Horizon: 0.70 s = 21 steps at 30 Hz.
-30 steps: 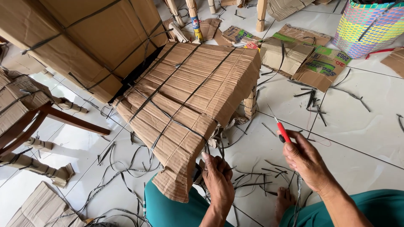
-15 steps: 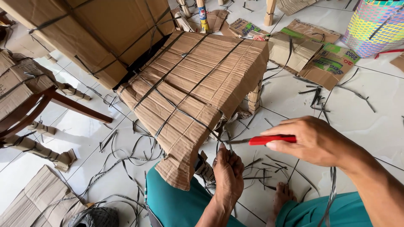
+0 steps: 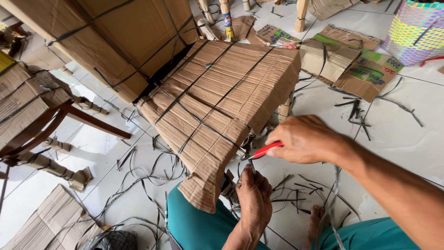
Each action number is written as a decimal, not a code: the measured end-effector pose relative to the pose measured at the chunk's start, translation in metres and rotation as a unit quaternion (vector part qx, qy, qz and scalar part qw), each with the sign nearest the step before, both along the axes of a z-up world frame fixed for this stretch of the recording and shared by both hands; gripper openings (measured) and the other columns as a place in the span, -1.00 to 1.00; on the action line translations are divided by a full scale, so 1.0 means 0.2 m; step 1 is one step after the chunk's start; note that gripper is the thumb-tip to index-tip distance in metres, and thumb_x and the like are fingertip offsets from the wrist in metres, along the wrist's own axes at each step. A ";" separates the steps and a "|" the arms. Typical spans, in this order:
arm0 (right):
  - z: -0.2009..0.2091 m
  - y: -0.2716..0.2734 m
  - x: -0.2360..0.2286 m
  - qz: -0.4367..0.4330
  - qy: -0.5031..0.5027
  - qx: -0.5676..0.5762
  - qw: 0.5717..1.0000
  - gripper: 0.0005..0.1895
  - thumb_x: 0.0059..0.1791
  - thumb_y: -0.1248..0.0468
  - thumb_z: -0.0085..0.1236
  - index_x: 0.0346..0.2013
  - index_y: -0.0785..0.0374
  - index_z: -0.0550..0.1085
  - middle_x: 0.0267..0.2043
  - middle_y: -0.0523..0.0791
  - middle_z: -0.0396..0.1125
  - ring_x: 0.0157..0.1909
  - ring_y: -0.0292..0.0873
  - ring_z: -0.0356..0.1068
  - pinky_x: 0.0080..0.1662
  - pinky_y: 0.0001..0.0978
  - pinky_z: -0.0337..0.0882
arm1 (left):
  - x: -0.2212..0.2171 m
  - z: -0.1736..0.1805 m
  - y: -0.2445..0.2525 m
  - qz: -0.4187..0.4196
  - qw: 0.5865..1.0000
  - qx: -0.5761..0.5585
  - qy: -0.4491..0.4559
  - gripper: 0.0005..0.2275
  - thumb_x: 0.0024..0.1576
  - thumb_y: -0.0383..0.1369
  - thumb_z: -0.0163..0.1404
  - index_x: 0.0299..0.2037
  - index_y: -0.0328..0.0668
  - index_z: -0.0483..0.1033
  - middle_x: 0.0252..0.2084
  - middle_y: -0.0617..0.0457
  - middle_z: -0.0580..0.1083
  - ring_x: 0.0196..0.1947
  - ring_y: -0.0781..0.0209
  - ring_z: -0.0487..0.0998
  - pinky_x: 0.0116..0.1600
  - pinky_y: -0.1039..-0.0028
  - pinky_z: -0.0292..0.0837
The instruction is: Wrapping a wooden chair in cardboard and securing it with plastic straps for shipping
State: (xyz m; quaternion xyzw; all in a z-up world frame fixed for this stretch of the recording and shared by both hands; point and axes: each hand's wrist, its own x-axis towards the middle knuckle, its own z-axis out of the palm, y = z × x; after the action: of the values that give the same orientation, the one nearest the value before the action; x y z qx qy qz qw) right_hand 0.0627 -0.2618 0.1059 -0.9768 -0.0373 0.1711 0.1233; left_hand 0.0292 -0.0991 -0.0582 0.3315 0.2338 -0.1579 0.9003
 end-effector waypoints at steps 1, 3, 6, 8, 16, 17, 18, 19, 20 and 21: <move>0.02 0.01 0.00 0.004 0.000 0.001 1.000 -0.69 -0.03 -0.03 0.12 -0.07 -0.12 0.63 -0.33 -0.17 0.58 -0.35 -0.08 0.57 -0.14 -0.14 0.50 | 0.00 0.00 0.01 0.004 1.000 0.001 0.000 -0.70 0.30 -0.32 -0.06 -0.49 -0.12 0.21 -0.67 0.13 0.09 -0.74 0.33 0.02 -0.60 0.48 -0.12; 0.06 0.02 -0.02 -0.024 0.018 -0.028 0.999 -0.72 -0.02 -0.05 0.10 -0.09 -0.19 0.63 -0.37 -0.21 0.57 -0.36 -0.10 0.55 -0.18 -0.21 0.48 | -0.01 -0.01 0.00 -0.016 1.000 0.004 -0.017 -0.70 0.31 -0.32 -0.07 -0.50 -0.10 0.21 -0.65 0.12 0.13 -0.73 0.34 0.03 -0.60 0.49 -0.12; -0.09 0.08 0.03 0.040 -0.026 -0.031 0.998 -0.76 0.00 0.07 0.07 -0.46 0.03 0.58 -0.65 -0.22 0.39 -0.67 -0.22 0.30 -0.47 -0.31 0.34 | 0.00 0.01 -0.03 -0.002 1.000 0.016 0.012 -0.68 0.31 -0.32 -0.07 -0.53 -0.14 0.21 -0.68 0.13 0.08 -0.74 0.34 0.00 -0.60 0.48 -0.13; -0.08 0.02 0.04 0.043 -0.036 -0.031 0.998 -0.77 0.00 0.02 0.10 -0.42 -0.03 0.62 -0.61 -0.20 0.43 -0.63 -0.17 0.38 -0.43 -0.26 0.39 | 0.00 0.04 -0.01 -0.013 1.000 0.025 0.002 -0.71 0.31 -0.33 -0.09 -0.50 -0.15 0.23 -0.67 0.13 0.09 -0.72 0.34 0.02 -0.59 0.49 -0.12; -0.76 -0.39 -0.08 -0.030 0.016 -0.151 0.988 -0.81 -0.08 -0.04 0.13 -0.31 -0.10 0.56 -0.29 -0.24 0.56 -0.21 -0.03 0.55 -0.10 -0.12 0.49 | -0.22 0.10 0.15 -0.331 0.903 0.267 -0.055 -0.62 0.39 -0.20 -0.13 -0.46 -0.27 0.39 -0.60 0.00 0.37 -0.71 0.27 0.28 -0.55 0.49 0.20; -0.95 -0.40 -0.12 -0.040 0.054 -0.150 0.986 -0.79 0.02 -0.01 0.04 -0.22 -0.04 0.52 -0.34 -0.25 0.49 -0.27 -0.17 0.50 -0.13 -0.22 0.48 | -0.22 0.16 0.18 -0.404 0.796 0.412 -0.185 -0.72 0.32 -0.14 -0.10 -0.05 -0.23 0.29 -0.33 -0.09 0.47 -0.61 0.21 0.42 -0.45 0.36 0.36; -1.11 -0.43 -0.12 -0.048 0.080 -0.150 0.984 -0.78 0.12 0.01 -0.04 -0.14 0.01 0.47 -0.39 -0.27 0.42 -0.32 -0.31 0.45 -0.15 -0.32 0.47 | -0.18 0.23 0.21 -0.443 0.646 0.537 -0.313 -0.46 0.26 -0.08 -0.08 0.37 -0.20 0.19 -0.06 -0.16 0.58 -0.51 0.16 0.56 -0.35 0.24 0.52; -1.23 -0.45 -0.12 -0.050 0.078 -0.152 0.984 -0.78 0.12 0.01 -0.04 -0.14 0.01 0.47 -0.39 -0.27 0.42 -0.32 -0.31 0.45 -0.15 -0.32 0.47 | -0.15 0.34 0.21 -0.443 0.646 0.535 -0.316 -0.46 0.26 -0.08 -0.08 0.37 -0.20 0.19 -0.06 -0.16 0.58 -0.51 0.16 0.56 -0.35 0.24 0.52; -1.38 -0.44 -0.16 -0.075 0.095 -0.131 0.984 -0.75 0.08 0.00 0.00 -0.16 0.08 0.47 -0.30 -0.21 0.47 -0.25 -0.19 0.49 -0.09 -0.22 0.45 | -0.14 0.45 0.24 -0.417 0.671 0.539 -0.294 -0.57 0.20 -0.10 0.04 0.18 -0.18 0.39 -0.14 -0.03 0.60 -0.54 0.27 0.53 -0.43 0.40 0.50; -1.52 -0.43 -0.21 -0.099 0.112 -0.109 0.983 -0.71 0.05 -0.01 0.05 -0.18 0.14 0.47 -0.20 -0.15 0.52 -0.17 -0.08 0.52 -0.04 -0.12 0.44 | -0.13 0.56 0.26 -0.390 0.693 0.542 -0.270 -0.66 0.13 -0.12 0.16 -0.02 -0.16 0.59 -0.23 0.11 0.62 -0.57 0.38 0.51 -0.51 0.55 0.48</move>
State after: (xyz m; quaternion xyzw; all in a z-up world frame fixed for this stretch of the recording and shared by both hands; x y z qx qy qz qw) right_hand 0.0214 -0.3479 -0.1989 -0.9578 0.0929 0.2698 0.0356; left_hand 0.0034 -0.0467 0.0531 0.8517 -0.1251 -0.2446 0.4462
